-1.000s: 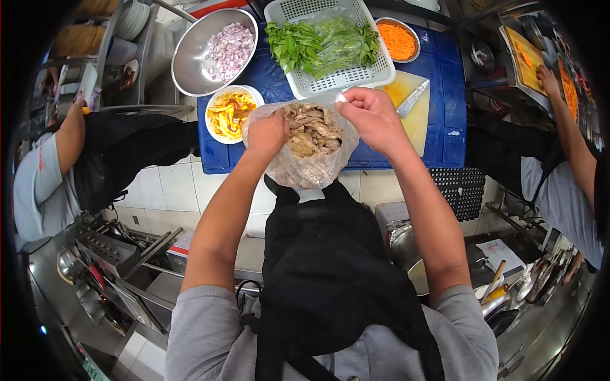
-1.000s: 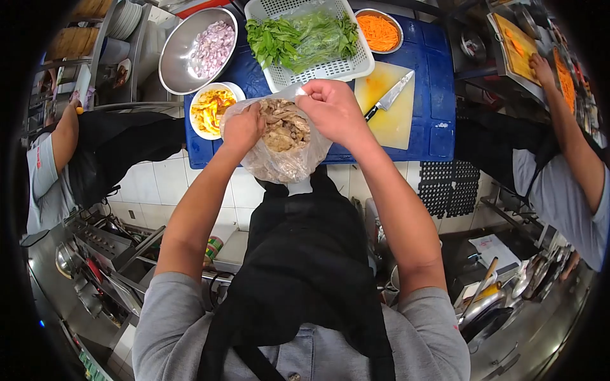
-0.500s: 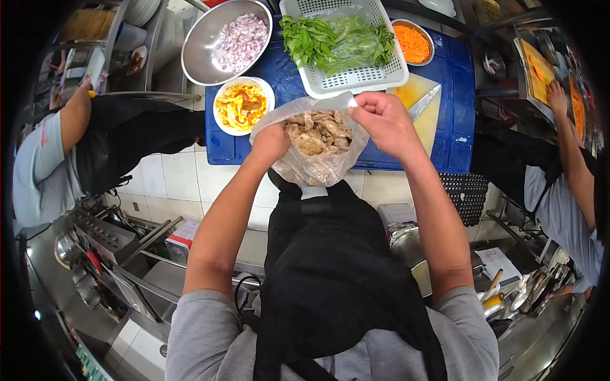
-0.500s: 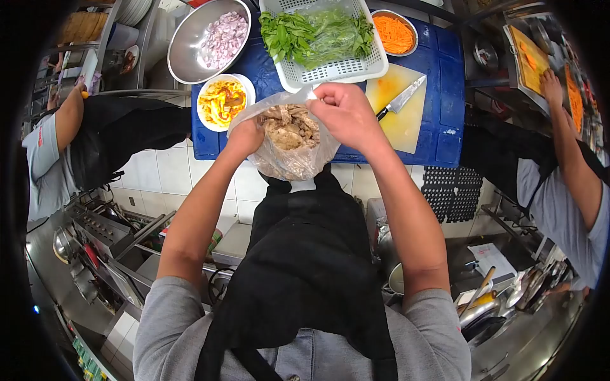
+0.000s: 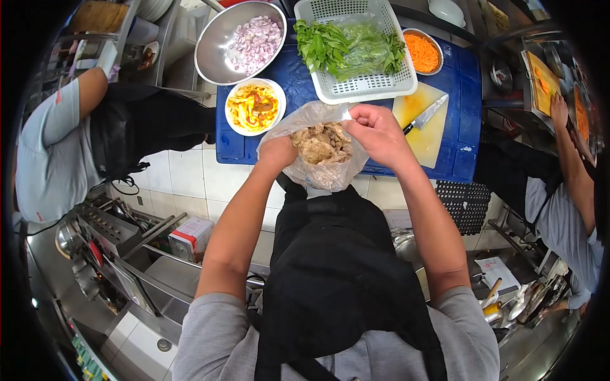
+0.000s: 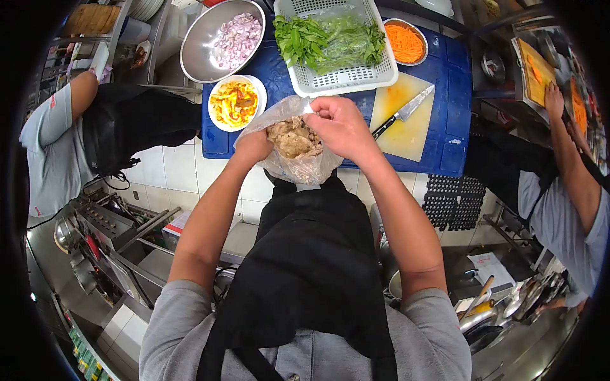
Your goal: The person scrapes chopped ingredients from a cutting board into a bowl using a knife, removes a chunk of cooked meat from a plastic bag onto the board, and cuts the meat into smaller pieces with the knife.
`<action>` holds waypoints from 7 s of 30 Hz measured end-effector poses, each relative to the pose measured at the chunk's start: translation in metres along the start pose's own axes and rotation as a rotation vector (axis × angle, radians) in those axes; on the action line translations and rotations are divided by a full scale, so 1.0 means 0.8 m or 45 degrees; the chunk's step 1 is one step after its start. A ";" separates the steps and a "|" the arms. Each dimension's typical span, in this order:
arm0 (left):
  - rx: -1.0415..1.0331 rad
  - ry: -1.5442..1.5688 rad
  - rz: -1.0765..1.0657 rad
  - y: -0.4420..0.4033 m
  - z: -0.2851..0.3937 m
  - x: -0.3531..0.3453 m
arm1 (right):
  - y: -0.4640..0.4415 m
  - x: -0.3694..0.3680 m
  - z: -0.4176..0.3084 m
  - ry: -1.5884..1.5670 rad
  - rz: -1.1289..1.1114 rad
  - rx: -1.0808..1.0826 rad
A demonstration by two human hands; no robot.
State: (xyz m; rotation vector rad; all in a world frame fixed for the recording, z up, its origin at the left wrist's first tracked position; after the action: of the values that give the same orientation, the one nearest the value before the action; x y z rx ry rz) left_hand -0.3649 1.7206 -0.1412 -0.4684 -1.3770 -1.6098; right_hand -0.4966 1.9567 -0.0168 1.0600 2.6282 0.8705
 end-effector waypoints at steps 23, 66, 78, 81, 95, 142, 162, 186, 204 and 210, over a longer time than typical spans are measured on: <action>-0.456 0.282 0.369 0.086 0.046 -0.009 | 0.011 -0.010 0.020 -0.267 0.067 0.048; -0.688 -0.288 -0.451 -0.037 0.056 0.012 | 0.035 0.000 0.020 -0.406 0.007 -0.035; -1.125 -0.334 -0.209 -0.069 0.049 -0.009 | 0.040 0.003 0.021 -0.434 0.089 -0.019; -0.932 0.040 -0.111 -0.074 0.051 -0.017 | 0.039 0.007 0.019 -0.402 0.085 -0.048; -0.114 0.696 -0.256 -0.041 0.026 0.031 | 0.022 0.019 0.017 -0.415 0.102 0.000; -0.041 0.203 0.001 0.009 0.072 -0.064 | 0.051 0.010 0.050 -0.463 0.135 -0.066; -0.086 0.198 0.236 -0.008 0.074 -0.074 | 0.052 0.011 0.050 -0.411 0.019 -0.099; -0.014 0.352 0.011 0.035 0.073 -0.001 | 0.043 0.011 0.050 -0.457 0.050 -0.082; -0.214 1.668 0.156 0.105 0.031 0.027 | 0.023 0.013 0.041 -0.497 0.077 -0.027; -0.196 1.769 0.343 0.118 -0.004 0.046 | 0.019 0.020 0.038 -0.463 0.084 -0.079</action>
State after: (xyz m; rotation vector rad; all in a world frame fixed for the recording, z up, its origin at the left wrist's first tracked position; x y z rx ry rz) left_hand -0.3039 1.7095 -0.0608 0.3701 -0.1237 -1.2976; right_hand -0.4881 1.9901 -0.0318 1.1696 2.2648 0.6901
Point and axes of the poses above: each hand's wrist, its own y-axis away from the middle knuckle, its own x-axis out of the back of the hand, z = x × y, the point moved 1 cm from there along -y, towards the middle knuckle, and after that the axes turned 15 degrees about -x, right-handed, at the moved point
